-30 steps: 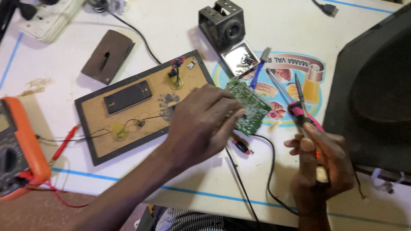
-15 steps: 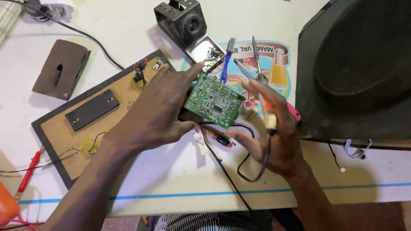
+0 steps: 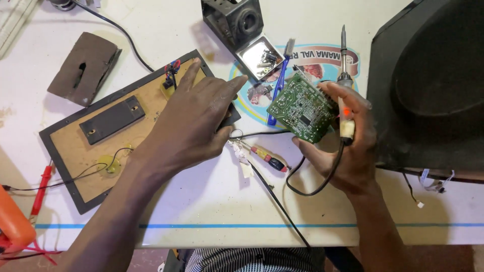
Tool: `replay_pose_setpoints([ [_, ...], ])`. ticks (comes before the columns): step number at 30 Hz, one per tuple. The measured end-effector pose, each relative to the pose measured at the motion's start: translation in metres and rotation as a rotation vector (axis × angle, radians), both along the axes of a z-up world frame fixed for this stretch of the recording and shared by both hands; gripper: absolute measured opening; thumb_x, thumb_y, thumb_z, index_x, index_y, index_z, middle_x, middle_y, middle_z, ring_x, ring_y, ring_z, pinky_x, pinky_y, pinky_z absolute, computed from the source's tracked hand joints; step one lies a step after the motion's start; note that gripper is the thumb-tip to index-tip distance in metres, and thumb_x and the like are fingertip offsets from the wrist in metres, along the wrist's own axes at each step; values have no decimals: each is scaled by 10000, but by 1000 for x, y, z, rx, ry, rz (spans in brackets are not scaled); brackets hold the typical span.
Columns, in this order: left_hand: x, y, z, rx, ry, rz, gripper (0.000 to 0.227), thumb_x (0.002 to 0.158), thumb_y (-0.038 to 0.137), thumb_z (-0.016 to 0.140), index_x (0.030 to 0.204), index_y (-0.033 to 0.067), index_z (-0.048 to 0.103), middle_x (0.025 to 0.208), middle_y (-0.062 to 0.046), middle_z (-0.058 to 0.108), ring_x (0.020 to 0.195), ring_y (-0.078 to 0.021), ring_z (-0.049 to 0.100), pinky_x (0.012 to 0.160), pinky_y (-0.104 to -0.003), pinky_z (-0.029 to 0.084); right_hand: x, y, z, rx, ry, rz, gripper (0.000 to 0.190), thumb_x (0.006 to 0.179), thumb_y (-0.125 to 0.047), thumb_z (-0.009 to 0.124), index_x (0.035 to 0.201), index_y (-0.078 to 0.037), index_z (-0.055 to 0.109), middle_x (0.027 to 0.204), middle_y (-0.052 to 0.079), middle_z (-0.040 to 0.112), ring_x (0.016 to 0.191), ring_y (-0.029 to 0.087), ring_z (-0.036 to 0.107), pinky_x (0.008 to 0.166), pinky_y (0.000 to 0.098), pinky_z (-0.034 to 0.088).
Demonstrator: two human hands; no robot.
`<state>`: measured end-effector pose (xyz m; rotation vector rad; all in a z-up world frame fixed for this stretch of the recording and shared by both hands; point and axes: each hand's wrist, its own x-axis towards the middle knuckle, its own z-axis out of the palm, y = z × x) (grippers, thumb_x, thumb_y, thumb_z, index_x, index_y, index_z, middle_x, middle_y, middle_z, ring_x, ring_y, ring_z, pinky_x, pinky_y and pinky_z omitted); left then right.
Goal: A person uses a soldering iron and a desoldering pump to repair a circuit board from an electronic device.
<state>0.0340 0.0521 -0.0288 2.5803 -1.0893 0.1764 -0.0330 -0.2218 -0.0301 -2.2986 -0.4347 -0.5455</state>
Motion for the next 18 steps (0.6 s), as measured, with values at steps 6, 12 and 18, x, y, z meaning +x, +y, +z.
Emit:
replay_pose_setpoints([
  [6,3,7,17,-229,88,-25,416,845,166,753,1227,18,681,1070,-149,695,1065,-331,629,1179,-665,273,-1,1,-1,44,-39,51,736,814,-108,856,1425,51,479,1437,240,550,1409,385,547,1263,489,431],
  [12,1,4,20,-289,53,-44,198,849,99,771,1042,61,749,1066,-118,711,1034,-312,650,1142,-649,347,-5,5,-8,31,-42,94,738,857,-184,845,1449,20,454,1464,231,539,1405,393,555,1238,494,452],
  [18,2,0,0,-39,36,-42,578,838,326,775,1328,55,632,1259,-186,651,1232,-348,595,1186,-694,234,-6,11,-8,1,12,129,846,837,-126,899,1496,-11,380,1525,214,517,1475,401,514,1281,533,415],
])
